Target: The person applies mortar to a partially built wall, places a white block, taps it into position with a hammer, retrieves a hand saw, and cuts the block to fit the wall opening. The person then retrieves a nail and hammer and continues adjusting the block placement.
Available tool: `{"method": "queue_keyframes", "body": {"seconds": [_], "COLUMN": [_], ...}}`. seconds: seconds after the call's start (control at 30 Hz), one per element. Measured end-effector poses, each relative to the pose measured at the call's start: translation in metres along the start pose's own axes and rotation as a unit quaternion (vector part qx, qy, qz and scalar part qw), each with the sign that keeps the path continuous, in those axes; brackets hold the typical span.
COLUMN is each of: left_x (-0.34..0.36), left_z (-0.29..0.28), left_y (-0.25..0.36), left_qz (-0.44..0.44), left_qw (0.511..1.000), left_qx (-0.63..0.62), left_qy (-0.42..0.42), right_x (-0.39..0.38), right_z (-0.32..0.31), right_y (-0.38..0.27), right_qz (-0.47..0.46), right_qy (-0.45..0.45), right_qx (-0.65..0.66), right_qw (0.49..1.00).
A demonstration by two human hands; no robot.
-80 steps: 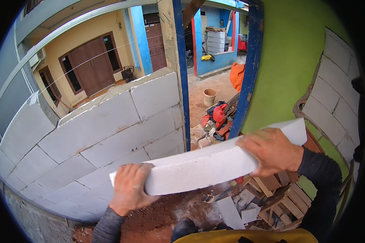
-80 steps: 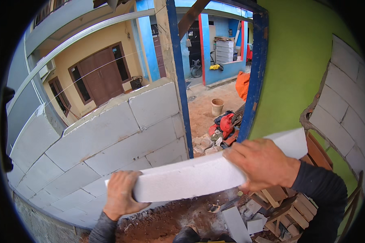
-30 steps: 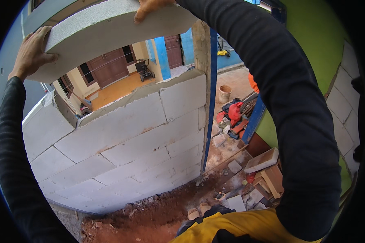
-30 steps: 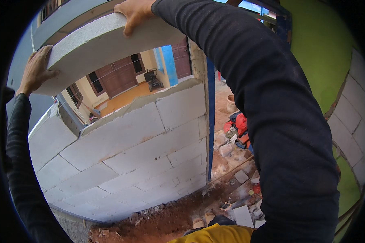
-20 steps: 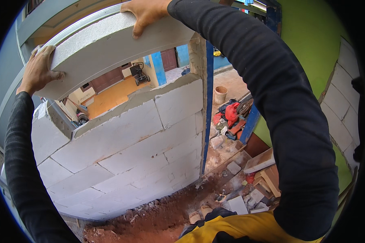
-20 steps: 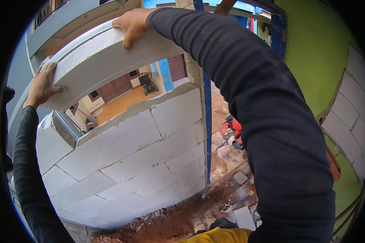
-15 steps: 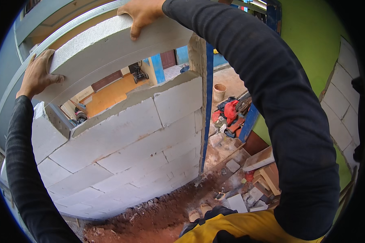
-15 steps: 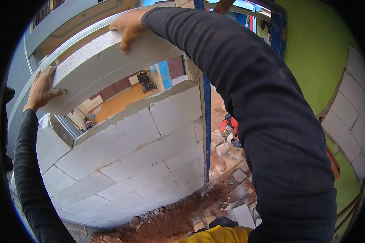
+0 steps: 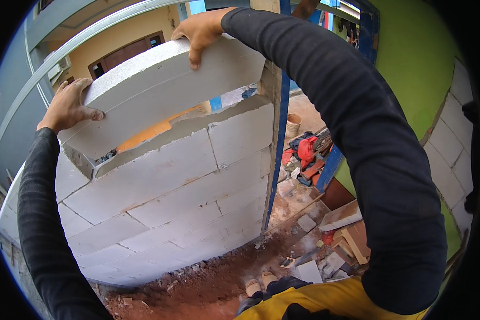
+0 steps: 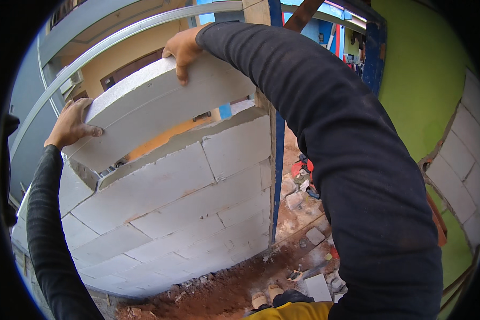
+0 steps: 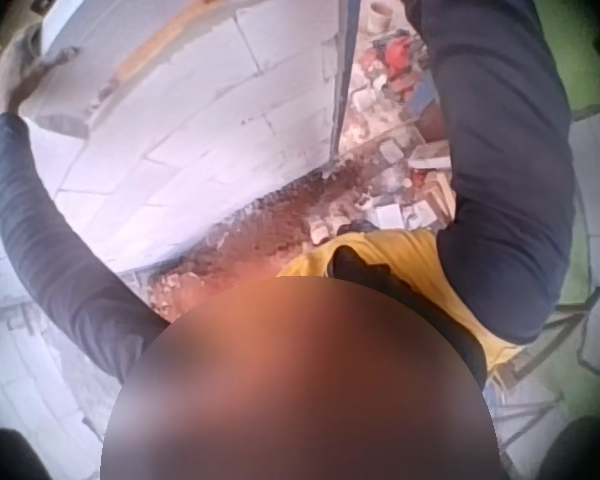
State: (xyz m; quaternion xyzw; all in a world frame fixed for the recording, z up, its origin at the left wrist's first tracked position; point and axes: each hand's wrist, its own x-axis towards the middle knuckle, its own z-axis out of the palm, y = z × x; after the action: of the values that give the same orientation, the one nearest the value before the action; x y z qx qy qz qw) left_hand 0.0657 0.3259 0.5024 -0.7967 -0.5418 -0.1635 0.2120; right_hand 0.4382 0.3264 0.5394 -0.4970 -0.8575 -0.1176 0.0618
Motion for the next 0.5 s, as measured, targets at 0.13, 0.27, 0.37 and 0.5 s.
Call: {"method": "queue_keyframes", "body": {"seconds": [0.13,0.27,0.37,0.5], "left_x": [0.003,0.007,0.011,0.015], "left_z": [0.012,0.02,0.022,0.025], "left_y": [-0.005,-0.014,-0.02,-0.025], "left_qz": [-0.013,-0.016,-0.025,-0.024], "left_qw": [0.997,0.986,0.982,0.979], "left_qx": [-0.077,-0.156,-0.18,-0.187], "left_qy": [-0.029,-0.055,-0.059,-0.076], "right_x": [0.002,0.009,0.016,0.022], "right_z": [0.004,0.004,0.005,0.009], "right_y": [0.002,0.008,0.015,0.02], "right_qz": [0.023,0.023,0.022,0.029], "right_qy": [-0.038,-0.079,-0.102,-0.109], "right_qx": [0.011,0.038,0.051,0.06], "right_qw": [0.999,0.996,0.993,0.992]}}
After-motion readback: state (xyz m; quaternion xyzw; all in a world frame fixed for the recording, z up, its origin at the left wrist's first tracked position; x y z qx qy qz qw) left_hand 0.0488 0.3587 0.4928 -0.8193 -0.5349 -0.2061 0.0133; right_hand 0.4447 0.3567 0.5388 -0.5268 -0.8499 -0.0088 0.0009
